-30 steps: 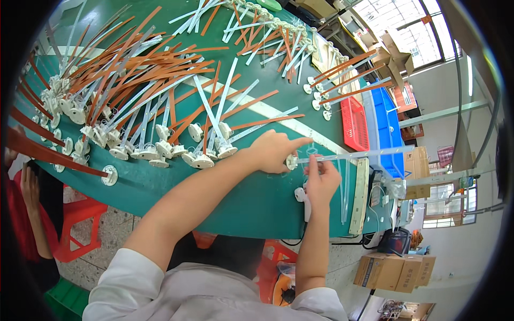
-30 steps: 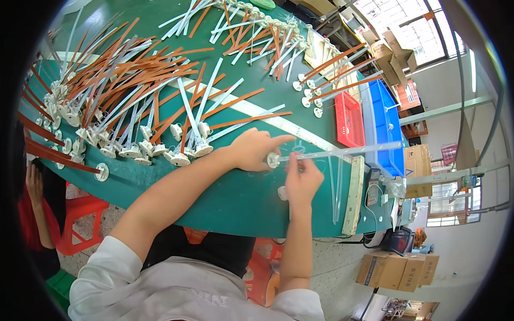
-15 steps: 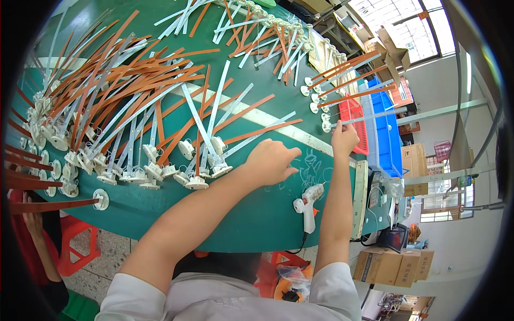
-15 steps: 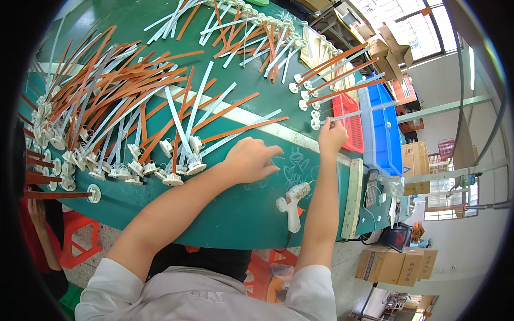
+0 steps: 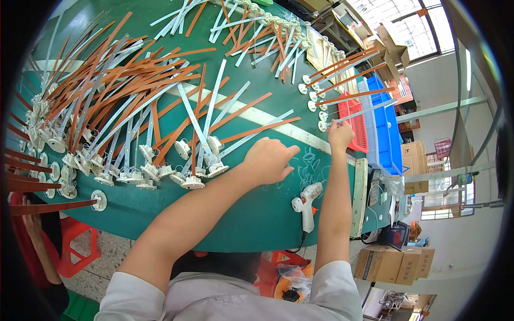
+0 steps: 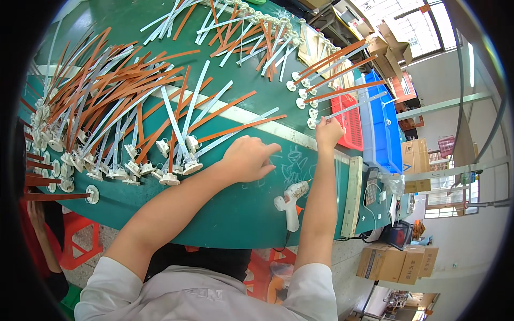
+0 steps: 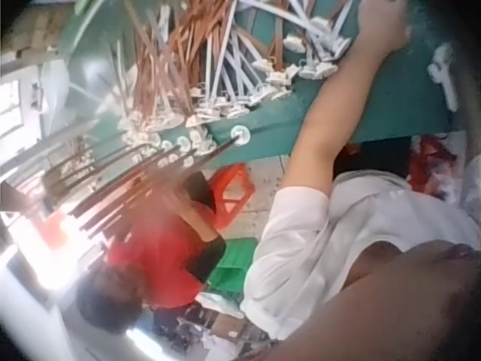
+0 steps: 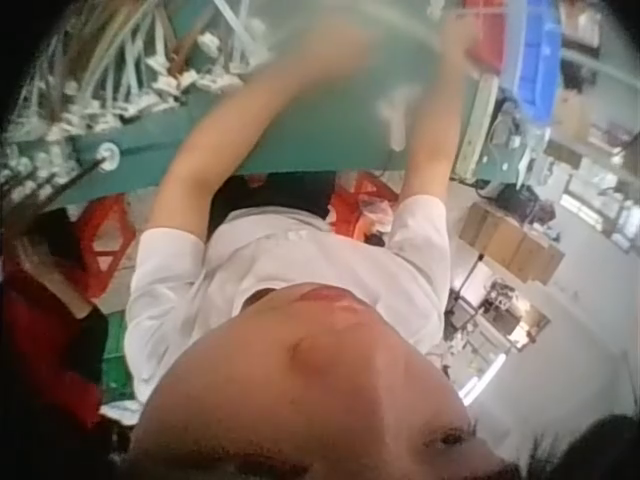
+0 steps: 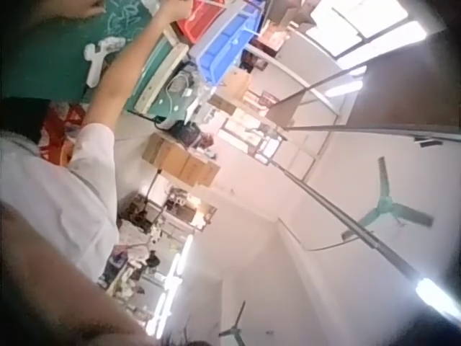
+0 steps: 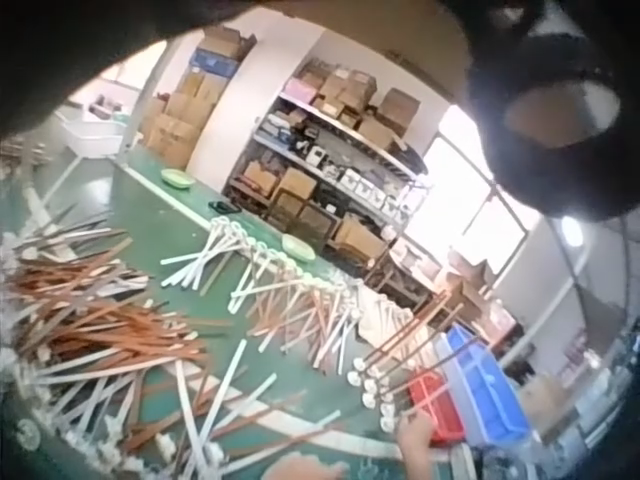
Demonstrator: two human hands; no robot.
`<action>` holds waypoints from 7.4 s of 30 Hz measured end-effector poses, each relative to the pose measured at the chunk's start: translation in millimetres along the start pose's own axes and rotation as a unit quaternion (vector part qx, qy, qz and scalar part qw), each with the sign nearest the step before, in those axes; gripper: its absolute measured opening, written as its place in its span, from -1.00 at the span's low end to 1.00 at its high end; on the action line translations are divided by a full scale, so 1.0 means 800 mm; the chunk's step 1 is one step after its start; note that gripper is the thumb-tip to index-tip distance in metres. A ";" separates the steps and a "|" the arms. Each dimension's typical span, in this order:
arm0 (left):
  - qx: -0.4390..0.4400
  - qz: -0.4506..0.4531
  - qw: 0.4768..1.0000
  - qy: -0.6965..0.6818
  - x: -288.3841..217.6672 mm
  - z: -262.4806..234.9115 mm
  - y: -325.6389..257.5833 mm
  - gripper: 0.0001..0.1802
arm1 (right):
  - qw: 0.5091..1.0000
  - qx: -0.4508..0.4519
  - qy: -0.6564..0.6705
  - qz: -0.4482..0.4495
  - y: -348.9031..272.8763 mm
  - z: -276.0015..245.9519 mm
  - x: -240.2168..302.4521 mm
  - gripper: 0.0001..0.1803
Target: Assembling small plastic and wooden components using a hot glue gun at a workstation.
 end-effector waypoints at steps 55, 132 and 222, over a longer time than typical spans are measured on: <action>0.002 0.145 0.988 -0.053 0.007 -0.007 -0.015 -0.19 | 0.932 0.179 0.313 0.040 -0.228 -0.146 0.151 -0.82; 0.066 0.093 0.993 -0.033 0.009 0.001 -0.007 -0.42 | 0.528 0.031 0.805 0.269 -0.361 -0.187 0.058 -0.28; 0.068 0.086 0.994 -0.014 0.003 -0.004 -0.006 -0.52 | 0.955 0.122 0.219 0.161 -0.365 -0.154 0.185 -0.71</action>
Point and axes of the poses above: each hand's wrist, its own y-axis towards the middle knuckle, its own z-axis out of the palm, x = y × z, the point moved 3 cm from there along y, towards the middle knuckle, and after that the axes turned 4 degrees about -z, right-handed, at the moved point
